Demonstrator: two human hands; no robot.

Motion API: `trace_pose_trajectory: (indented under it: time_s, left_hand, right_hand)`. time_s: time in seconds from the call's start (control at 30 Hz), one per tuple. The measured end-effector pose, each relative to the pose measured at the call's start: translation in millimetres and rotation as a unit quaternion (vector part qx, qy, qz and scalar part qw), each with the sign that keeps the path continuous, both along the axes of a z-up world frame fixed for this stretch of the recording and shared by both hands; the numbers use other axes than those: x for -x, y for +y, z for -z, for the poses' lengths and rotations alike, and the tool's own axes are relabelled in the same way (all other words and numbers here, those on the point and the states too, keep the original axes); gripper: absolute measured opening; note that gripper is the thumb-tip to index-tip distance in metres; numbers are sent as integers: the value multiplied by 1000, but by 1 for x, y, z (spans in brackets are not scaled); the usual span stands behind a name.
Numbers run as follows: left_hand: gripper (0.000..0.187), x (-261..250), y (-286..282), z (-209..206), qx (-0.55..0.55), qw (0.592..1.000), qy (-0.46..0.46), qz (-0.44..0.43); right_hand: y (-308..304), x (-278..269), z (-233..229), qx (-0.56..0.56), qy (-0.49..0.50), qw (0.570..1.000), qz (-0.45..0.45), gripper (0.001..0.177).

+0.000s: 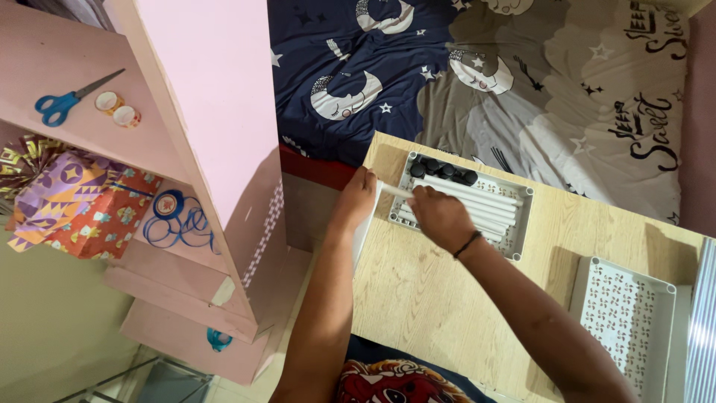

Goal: The person assembles white plastic rods into a perforated plastic tray by inserting them one at a time into slots. The person handles the tray and rods with both hands, aligning and pushing each rod into place. The task continues with repeated insertion of rods into the tray.

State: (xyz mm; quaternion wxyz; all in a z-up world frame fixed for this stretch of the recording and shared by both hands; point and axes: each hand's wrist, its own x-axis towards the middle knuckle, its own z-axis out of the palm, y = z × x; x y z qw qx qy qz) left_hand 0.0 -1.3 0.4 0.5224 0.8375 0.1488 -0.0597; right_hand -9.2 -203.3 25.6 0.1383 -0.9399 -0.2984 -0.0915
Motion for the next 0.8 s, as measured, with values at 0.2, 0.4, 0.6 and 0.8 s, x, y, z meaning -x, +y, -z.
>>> trace_pose_trajectory:
  time_s: [0.2, 0.4, 0.6, 0.8]
  left_hand:
    - [44, -1, 2, 0, 26, 1000, -11, -4]
    - [43, -1, 3, -1, 13, 1000, 15, 5]
    - [42, -3, 3, 1, 6, 1000, 9, 8]
    - [42, -4, 3, 3, 6, 1000, 0, 5]
  right_hand:
    - [12, -1, -1, -39, -37, 998, -9, 22]
    - [6, -12, -2, -18, 99, 995, 0, 33]
    - [-2, -40, 6, -22, 270, 962, -27, 47]
    - [1, -40, 1, -6, 300, 954, -15, 50]
